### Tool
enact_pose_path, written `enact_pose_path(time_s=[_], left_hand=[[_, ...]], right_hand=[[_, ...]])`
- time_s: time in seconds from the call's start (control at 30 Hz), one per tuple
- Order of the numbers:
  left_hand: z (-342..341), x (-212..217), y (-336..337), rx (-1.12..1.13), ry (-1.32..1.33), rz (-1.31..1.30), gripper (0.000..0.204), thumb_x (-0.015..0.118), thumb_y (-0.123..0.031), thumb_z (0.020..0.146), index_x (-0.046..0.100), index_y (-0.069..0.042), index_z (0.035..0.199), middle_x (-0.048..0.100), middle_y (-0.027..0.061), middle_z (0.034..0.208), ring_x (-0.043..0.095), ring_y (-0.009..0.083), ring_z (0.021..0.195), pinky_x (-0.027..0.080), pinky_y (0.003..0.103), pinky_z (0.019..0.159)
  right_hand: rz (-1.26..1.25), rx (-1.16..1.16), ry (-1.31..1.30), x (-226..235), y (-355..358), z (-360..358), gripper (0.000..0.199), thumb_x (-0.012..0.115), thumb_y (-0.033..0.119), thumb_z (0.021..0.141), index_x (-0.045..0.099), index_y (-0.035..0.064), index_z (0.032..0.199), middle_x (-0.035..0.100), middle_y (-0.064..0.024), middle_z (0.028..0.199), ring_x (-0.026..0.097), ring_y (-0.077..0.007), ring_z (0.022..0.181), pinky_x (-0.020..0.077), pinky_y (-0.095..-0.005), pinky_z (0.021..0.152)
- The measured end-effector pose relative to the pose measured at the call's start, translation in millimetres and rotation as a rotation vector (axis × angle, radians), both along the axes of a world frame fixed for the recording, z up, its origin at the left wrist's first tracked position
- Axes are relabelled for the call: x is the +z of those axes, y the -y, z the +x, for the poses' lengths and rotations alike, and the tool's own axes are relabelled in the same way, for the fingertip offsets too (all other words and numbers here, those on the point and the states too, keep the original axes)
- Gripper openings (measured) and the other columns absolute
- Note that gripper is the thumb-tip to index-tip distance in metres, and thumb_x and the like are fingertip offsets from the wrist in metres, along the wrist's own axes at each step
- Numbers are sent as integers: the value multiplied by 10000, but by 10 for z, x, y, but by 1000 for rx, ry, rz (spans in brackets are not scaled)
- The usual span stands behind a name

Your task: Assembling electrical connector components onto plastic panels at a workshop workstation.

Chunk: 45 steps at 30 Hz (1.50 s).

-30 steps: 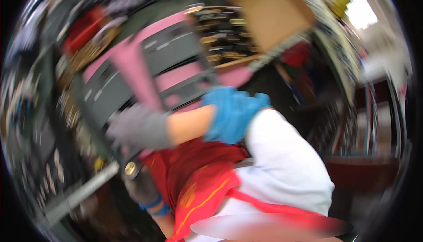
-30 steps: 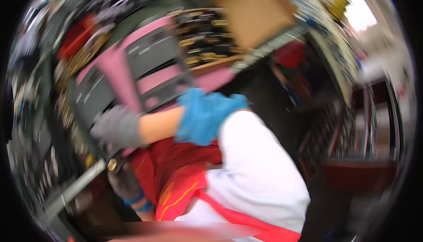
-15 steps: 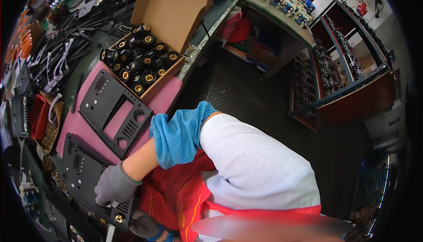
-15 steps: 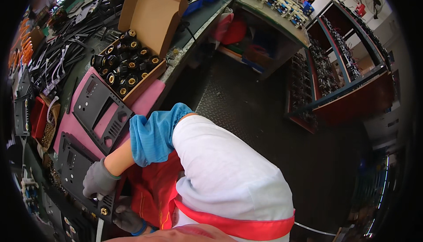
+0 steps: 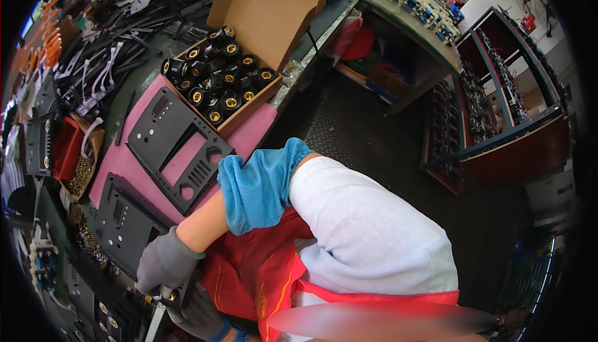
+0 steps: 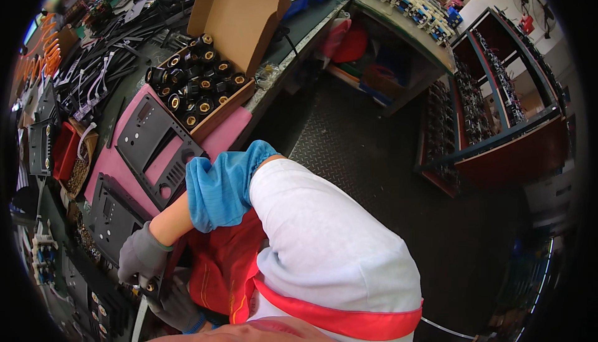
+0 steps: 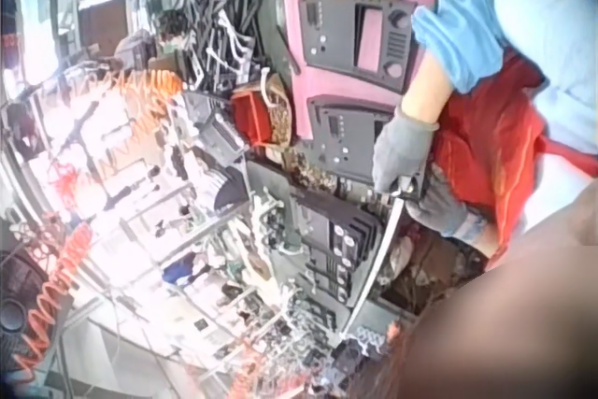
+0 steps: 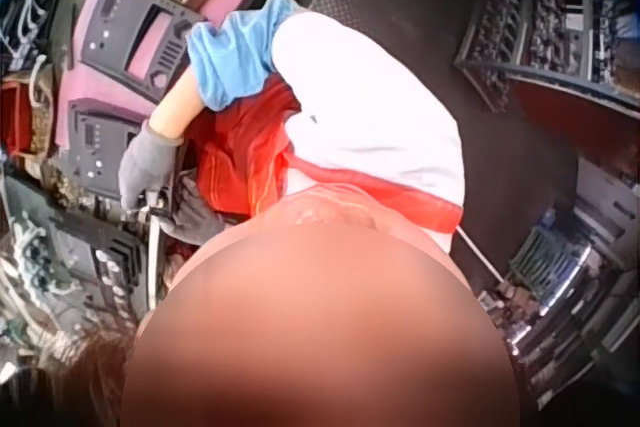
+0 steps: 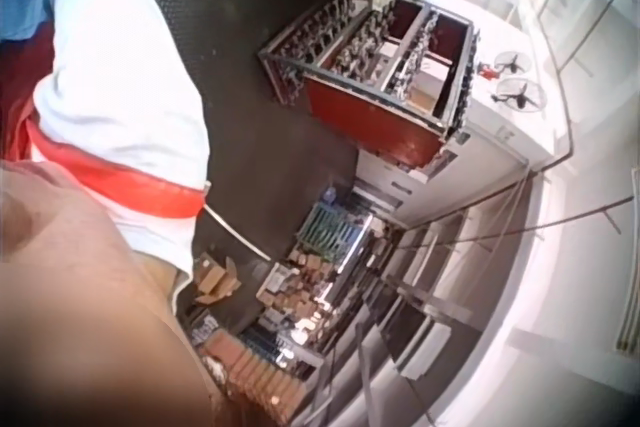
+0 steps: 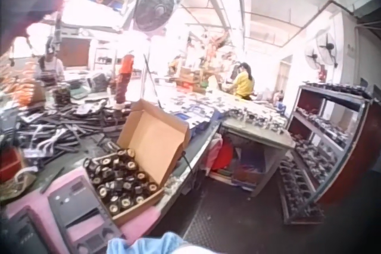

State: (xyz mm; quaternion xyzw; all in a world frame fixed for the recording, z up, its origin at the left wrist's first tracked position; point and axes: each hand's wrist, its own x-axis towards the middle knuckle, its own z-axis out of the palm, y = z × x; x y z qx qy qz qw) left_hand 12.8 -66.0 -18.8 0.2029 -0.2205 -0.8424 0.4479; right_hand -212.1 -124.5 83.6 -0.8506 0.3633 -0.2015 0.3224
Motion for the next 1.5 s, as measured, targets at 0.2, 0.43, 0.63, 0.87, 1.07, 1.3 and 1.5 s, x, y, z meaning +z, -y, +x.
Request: enact_pose_path(time_s=[0.2, 0.43, 0.63, 0.87, 1.07, 1.3, 1.5], left_hand=[[-176, -23, -50, 82, -138, 41, 563, 486, -464, 958, 459, -53, 1342, 490, 116, 1336, 426, 279, 1260, 338, 444, 1053], [-240, 45, -60, 94, -121, 28, 503, 533, -434, 953, 513, -54, 1281, 546, 90, 1276, 480, 247, 1182, 361, 417, 1044], [-214, -34, -1, -29, -217, -57, 539, 505, -450, 964, 485, -43, 1316, 485, 101, 1357, 427, 280, 1264, 303, 436, 1091], [-143, -294, -27, 94, -126, 37, 625, 520, -485, 940, 417, -44, 1370, 407, 132, 1437, 368, 299, 1343, 284, 491, 1118], [-226, -112, -27, 93, -143, 94, 625, 507, -481, 951, 418, -27, 1371, 406, 131, 1439, 353, 295, 1351, 259, 471, 1134], [-333, 36, -58, 161, -141, 130, 600, 507, -466, 957, 442, -11, 1343, 459, 116, 1369, 375, 274, 1295, 249, 447, 1132], [-330, 1, -74, 103, -185, 70, 596, 544, -441, 937, 447, -13, 1341, 441, 123, 1390, 400, 292, 1282, 288, 462, 1105]], right_hand=[[-84, 268, -104, -45, 84, 79, 281, 619, 284, 861, 649, 181, 1121, 664, -76, 1067, 626, -316, 1010, 504, -453, 823], [-283, 364, 37, -181, 164, 100, 251, 614, 256, 868, 698, 154, 1080, 673, -98, 1073, 610, -311, 1054, 475, -434, 893], [-403, 208, -287, -10, 98, 173, 295, 626, 421, 842, 717, 155, 933, 693, -88, 989, 634, -310, 992, 477, -447, 860], [-75, 78, -305, 94, 24, 233, 381, 612, 500, 843, 704, 150, 962, 698, -82, 959, 660, -320, 944, 508, -446, 811], [-63, -56, -260, -155, 125, 366, 346, 614, 418, 849, 705, 131, 1019, 696, -118, 965, 656, -347, 942, 519, -434, 823], [-398, 65, -257, 48, 0, 200, 342, 619, 420, 836, 726, 113, 944, 702, -103, 951, 652, -327, 841, 463, -417, 835], [-311, -50, -29, 94, 7, 67, 470, 512, 523, 882, 725, 130, 736, 698, -68, 773, 640, -271, 774, 416, -394, 817]])
